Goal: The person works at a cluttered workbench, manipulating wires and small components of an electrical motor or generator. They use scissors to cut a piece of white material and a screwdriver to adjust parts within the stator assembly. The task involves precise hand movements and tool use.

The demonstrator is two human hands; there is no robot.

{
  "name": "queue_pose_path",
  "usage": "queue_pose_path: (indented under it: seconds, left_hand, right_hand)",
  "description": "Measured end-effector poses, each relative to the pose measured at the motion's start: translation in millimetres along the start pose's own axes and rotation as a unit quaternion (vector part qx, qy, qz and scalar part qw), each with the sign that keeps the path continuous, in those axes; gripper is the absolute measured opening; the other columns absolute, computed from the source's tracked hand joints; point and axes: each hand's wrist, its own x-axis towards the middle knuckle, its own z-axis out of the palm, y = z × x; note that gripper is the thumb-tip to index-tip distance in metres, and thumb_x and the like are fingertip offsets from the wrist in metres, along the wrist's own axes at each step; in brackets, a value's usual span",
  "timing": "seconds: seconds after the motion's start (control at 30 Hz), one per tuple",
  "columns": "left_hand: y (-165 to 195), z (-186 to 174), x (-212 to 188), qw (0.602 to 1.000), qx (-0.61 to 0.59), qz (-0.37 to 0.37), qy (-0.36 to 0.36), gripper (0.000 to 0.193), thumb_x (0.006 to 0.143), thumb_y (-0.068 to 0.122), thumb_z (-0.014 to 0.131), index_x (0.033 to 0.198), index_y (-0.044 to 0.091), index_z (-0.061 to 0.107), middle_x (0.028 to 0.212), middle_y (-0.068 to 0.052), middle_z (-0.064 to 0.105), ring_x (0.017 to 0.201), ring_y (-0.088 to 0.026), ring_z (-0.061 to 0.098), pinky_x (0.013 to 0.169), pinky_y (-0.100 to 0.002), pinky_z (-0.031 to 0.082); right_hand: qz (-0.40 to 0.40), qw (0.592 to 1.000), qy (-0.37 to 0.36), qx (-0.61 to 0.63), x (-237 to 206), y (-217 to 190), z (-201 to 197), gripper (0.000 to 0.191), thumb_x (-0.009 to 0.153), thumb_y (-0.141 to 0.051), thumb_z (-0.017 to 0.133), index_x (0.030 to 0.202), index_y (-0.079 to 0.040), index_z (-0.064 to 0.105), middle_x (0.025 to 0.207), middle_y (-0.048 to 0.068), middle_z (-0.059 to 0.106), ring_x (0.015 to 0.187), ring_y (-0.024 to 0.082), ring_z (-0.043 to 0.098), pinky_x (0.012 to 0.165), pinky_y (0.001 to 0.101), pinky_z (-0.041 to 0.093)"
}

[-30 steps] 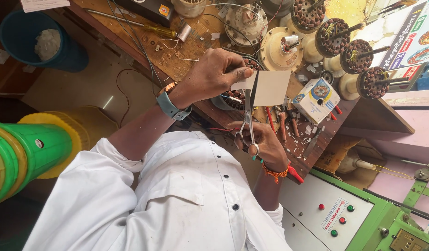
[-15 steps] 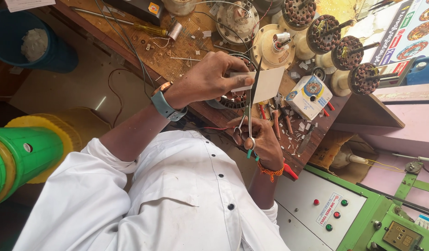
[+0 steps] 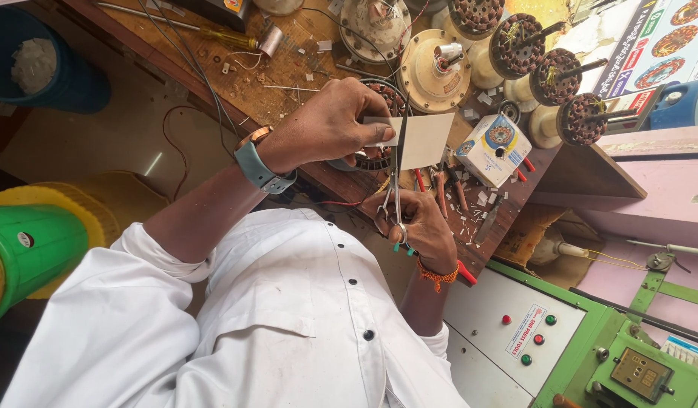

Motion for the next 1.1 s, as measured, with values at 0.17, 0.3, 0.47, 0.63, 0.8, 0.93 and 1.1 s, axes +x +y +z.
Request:
queue_pose_path:
  seconds: [0.17,0.3,0.47,0.63,0.8,0.93,1.1]
  left_hand:
    - [4,-2,0,1.000,-0.022,0.016,0.005,0.020,0.092,0.016,0.067,0.096,-0.002,0.076,0.077,-0.006,0.075,0.066,-0.008,0.073,0.050,-0.023,0.063]
    - [1,-2,1,0.999,-0.038,0.002,0.007,0.021,0.091,0.017,0.068,0.097,-0.002,0.075,0.079,-0.005,0.075,0.068,-0.007,0.076,0.049,-0.022,0.063]
    - [-6,0,7,0.998,-0.065,-0.007,0.005,0.022,0.090,0.016,0.069,0.097,-0.004,0.074,0.078,-0.008,0.075,0.067,-0.008,0.076,0.047,-0.023,0.062]
    - [-10,1,9,0.995,-0.098,-0.024,-0.012,0.022,0.089,0.016,0.070,0.096,-0.005,0.075,0.074,-0.008,0.074,0.062,-0.007,0.072,0.045,-0.022,0.059]
    - [-9,6,9,0.997,-0.050,-0.040,-0.043,0.020,0.088,0.016,0.071,0.089,-0.004,0.075,0.068,-0.007,0.072,0.054,-0.008,0.068,0.043,-0.023,0.056]
    - [-8,13,8,0.996,-0.053,-0.036,-0.064,0.020,0.087,0.016,0.071,0.087,-0.003,0.076,0.067,-0.005,0.072,0.055,-0.007,0.070,0.043,-0.023,0.057]
    - [-7,13,7,0.995,-0.054,-0.049,-0.061,0.020,0.088,0.018,0.072,0.091,-0.001,0.077,0.065,-0.005,0.071,0.052,-0.008,0.066,0.042,-0.023,0.056]
  right_hand:
    - [0.014,0.999,0.034,-0.008,1,-4,3,0.081,0.060,-0.061,0.090,0.105,0.005,0.072,0.070,-0.002,0.060,0.059,0.004,0.053,0.048,0.0188,0.036]
    - [0.007,0.999,0.031,-0.021,1,-5,1,0.078,0.062,-0.061,0.090,0.101,0.004,0.072,0.069,-0.002,0.060,0.058,0.004,0.053,0.048,0.0189,0.036]
    - [-0.011,0.999,0.028,-0.038,4,3,-4,0.072,0.062,-0.058,0.090,0.098,0.002,0.073,0.067,-0.003,0.061,0.057,0.004,0.054,0.047,0.0195,0.037]
    - [-0.023,0.998,0.020,-0.047,6,9,-7,0.070,0.061,-0.054,0.094,0.095,0.004,0.072,0.069,-0.002,0.061,0.060,0.005,0.055,0.050,0.0203,0.039]
    - [0.013,0.998,0.014,-0.065,2,5,-7,0.090,0.054,-0.062,0.091,0.114,0.003,0.073,0.069,0.000,0.066,0.060,0.007,0.063,0.051,0.0202,0.046]
    - [0.001,0.998,0.005,-0.067,-2,4,-7,0.100,0.052,-0.066,0.088,0.122,0.003,0.070,0.071,0.001,0.067,0.059,0.007,0.063,0.049,0.0206,0.046]
    - [-0.016,0.998,0.022,-0.065,-2,11,-7,0.096,0.053,-0.062,0.089,0.118,0.006,0.072,0.072,0.002,0.067,0.060,0.008,0.062,0.050,0.0204,0.043]
